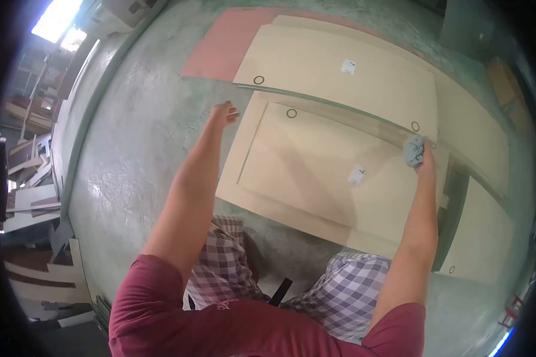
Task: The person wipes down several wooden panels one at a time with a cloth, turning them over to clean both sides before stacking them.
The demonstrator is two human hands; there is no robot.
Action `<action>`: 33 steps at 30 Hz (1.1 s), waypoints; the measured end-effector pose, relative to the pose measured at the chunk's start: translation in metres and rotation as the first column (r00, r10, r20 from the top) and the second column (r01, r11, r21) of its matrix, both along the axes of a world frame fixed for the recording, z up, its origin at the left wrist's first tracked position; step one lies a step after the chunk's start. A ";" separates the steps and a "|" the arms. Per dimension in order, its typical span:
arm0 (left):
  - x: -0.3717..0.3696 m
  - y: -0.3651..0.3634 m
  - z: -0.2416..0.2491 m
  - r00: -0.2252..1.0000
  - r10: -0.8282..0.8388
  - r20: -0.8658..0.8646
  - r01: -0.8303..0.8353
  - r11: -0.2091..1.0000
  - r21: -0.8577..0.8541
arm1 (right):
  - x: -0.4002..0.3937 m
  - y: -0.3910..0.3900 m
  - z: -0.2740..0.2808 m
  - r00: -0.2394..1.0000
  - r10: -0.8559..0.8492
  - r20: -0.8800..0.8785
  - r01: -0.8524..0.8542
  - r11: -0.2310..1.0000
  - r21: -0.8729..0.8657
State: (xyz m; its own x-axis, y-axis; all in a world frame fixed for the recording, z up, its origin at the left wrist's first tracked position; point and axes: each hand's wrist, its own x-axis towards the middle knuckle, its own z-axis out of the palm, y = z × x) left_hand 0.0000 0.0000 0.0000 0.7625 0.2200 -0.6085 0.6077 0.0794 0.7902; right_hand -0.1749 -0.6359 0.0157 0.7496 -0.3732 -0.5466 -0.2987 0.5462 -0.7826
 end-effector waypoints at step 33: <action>0.013 0.037 -0.006 0.999 -0.034 0.026 0.036 0.996 -0.086 | -0.033 -0.008 -0.036 0.992 -0.042 0.116 -0.002 0.935 0.354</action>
State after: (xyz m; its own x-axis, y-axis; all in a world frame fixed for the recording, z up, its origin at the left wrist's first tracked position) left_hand 0.0125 0.0370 -0.0057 0.7839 0.1400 -0.6049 0.5916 0.1270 0.7961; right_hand -0.2080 -0.6440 -0.0200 0.8122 -0.1882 -0.5522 -0.2007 0.7987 -0.5673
